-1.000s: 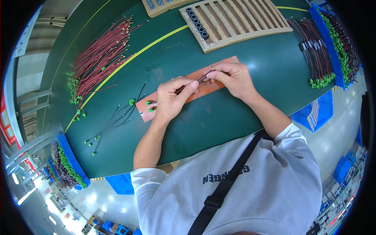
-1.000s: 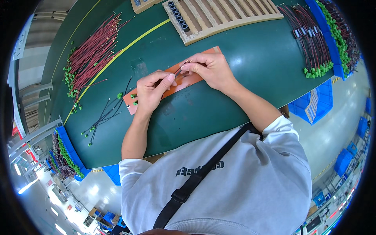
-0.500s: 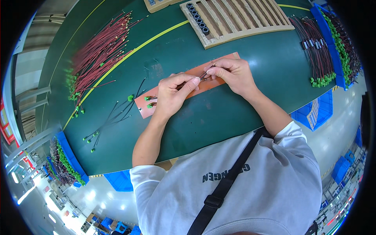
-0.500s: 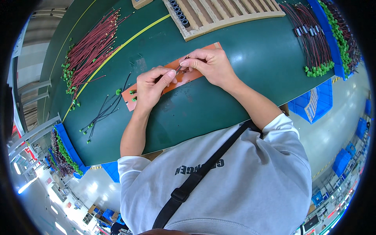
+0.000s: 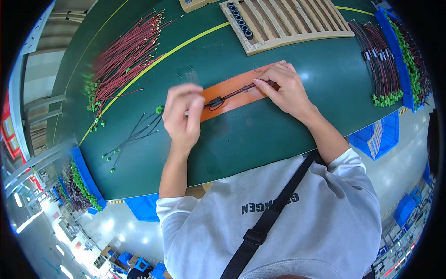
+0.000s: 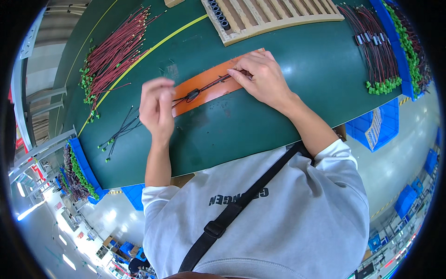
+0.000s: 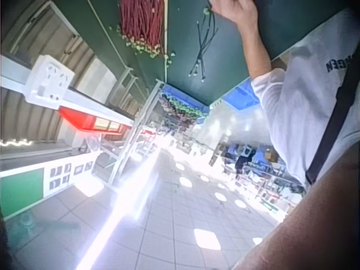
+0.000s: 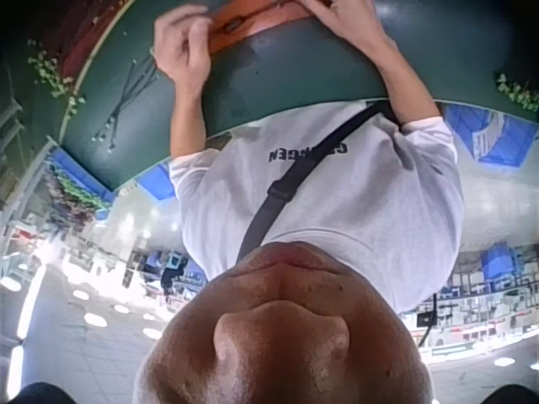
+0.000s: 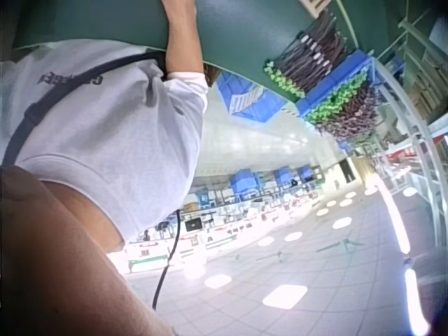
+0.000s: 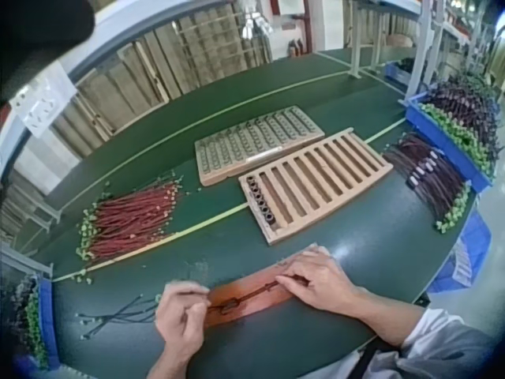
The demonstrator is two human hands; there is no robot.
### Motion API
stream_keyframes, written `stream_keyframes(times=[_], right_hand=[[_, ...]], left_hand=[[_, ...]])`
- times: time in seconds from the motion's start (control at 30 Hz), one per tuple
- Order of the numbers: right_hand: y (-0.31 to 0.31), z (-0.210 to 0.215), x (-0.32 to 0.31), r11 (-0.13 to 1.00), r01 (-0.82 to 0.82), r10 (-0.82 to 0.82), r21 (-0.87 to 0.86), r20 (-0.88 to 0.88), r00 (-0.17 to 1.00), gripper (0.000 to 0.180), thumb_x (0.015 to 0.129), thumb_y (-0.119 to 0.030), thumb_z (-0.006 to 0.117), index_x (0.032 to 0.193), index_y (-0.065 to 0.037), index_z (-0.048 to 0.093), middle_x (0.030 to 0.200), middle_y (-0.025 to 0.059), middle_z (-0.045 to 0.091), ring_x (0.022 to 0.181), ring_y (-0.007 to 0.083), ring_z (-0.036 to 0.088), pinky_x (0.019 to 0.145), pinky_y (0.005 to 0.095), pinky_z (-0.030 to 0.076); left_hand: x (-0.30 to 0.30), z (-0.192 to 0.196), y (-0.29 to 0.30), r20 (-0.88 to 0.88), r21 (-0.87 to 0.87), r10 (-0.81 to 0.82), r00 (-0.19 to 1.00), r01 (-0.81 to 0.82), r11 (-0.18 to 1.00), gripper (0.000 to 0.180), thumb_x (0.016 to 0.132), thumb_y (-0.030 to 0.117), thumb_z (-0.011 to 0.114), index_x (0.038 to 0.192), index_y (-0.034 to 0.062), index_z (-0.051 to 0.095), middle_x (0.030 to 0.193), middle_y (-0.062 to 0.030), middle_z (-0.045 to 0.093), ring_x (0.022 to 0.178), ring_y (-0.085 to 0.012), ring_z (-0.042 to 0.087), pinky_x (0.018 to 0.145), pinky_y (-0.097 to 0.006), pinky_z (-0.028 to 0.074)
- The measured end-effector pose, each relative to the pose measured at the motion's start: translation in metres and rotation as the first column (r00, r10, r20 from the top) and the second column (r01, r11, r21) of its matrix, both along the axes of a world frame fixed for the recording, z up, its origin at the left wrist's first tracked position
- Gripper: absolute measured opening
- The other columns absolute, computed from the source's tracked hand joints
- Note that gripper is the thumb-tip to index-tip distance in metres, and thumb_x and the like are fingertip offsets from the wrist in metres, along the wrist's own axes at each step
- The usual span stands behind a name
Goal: The person assembles wire harnesses by hand at a green workbench. They pick up red and black wires with green connectors, thread them through a small cylindrical component, and secure the assembly using a crimping tool on a wooden jig. The finished units are placed into a blue bin.
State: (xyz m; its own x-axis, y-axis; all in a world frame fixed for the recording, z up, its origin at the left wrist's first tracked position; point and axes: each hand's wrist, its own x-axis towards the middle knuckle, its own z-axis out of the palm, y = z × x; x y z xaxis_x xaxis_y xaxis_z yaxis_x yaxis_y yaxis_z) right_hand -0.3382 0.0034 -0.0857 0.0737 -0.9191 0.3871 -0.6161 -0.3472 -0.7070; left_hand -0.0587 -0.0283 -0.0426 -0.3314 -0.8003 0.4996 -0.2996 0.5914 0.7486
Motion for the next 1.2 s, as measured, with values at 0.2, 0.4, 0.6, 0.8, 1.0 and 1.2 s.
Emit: stream_keyframes(times=[0.2,0.4,0.6,0.8,1.0,1.2], right_hand=[[-0.001,0.002,0.0,1.0,-0.01,0.01,-0.003,0.009,1.0,0.021,0.09,-0.017,0.076,0.079,-0.004,0.064,0.075,0.0067,0.066,0.072,0.0254,0.059,0.081,0.0373,0.044],[0.001,0.007,-0.002,0.996,-0.005,-0.009,-0.087,-0.157,0.987,0.018,0.089,-0.016,0.076,0.079,-0.005,0.066,0.08,0.0058,0.068,0.079,0.0247,0.06,0.082,0.0381,0.043],[0.0,0.003,0.005,0.997,0.015,-0.029,-0.08,-0.178,0.984,0.018,0.088,-0.015,0.076,0.077,-0.005,0.066,0.083,0.0052,0.069,0.082,0.024,0.06,0.08,0.0388,0.042],[0.001,0.003,0.004,1.0,0.009,-0.013,-0.025,-0.163,0.986,0.018,0.088,-0.014,0.076,0.077,-0.005,0.065,0.085,0.0057,0.071,0.081,0.0241,0.059,0.079,0.0385,0.041],[0.001,0.007,0.002,1.0,-0.003,0.001,-0.012,-0.164,0.987,0.018,0.088,-0.013,0.076,0.077,-0.004,0.064,0.088,0.0071,0.072,0.081,0.0248,0.059,0.079,0.0383,0.042],[0.001,0.005,-0.001,1.0,-0.017,0.014,-0.017,-0.139,0.99,0.017,0.089,-0.012,0.075,0.078,-0.004,0.064,0.085,0.0065,0.069,0.079,0.0247,0.058,0.079,0.0384,0.043]], left_hand=[[0.005,-0.008,0.025,0.334,-0.253,0.06,0.941,0.028,0.967,0.028,0.074,0.008,0.087,0.097,0.002,0.073,0.106,-0.012,0.07,0.087,-0.0277,0.068,0.072,-0.036,0.055],[-0.004,-0.018,0.022,0.404,-0.233,0.119,0.907,-0.023,0.972,0.019,0.077,-0.002,0.083,0.09,-0.0005,0.07,0.102,-0.0133,0.076,0.095,-0.0303,0.072,0.078,-0.039,0.058],[-0.007,-0.025,0.019,0.351,-0.17,0.106,0.93,-0.048,0.984,0.02,0.076,-0.006,0.079,0.093,-0.0007,0.072,0.095,-0.0119,0.075,0.091,-0.0298,0.071,0.077,-0.04,0.058],[-0.019,-0.027,0.013,0.351,-0.141,0.083,0.933,-0.036,0.989,0.019,0.079,-0.007,0.08,0.093,-0.0014,0.068,0.097,-0.0136,0.076,0.092,-0.0286,0.074,0.077,-0.036,0.06],[-0.032,-0.029,0.012,0.246,0.026,0.07,0.967,-0.079,0.997,0.042,0.078,-0.007,0.079,0.117,-0.0002,0.065,0.105,-0.0171,0.072,0.093,-0.0332,0.072,0.077,-0.041,0.059],[-0.044,-0.031,0.006,0.262,-0.024,0.012,0.965,-0.006,1.0,0.032,0.081,-0.006,0.079,0.111,-0.001,0.07,0.105,-0.0156,0.073,0.09,-0.0258,0.075,0.08,-0.032,0.063]])
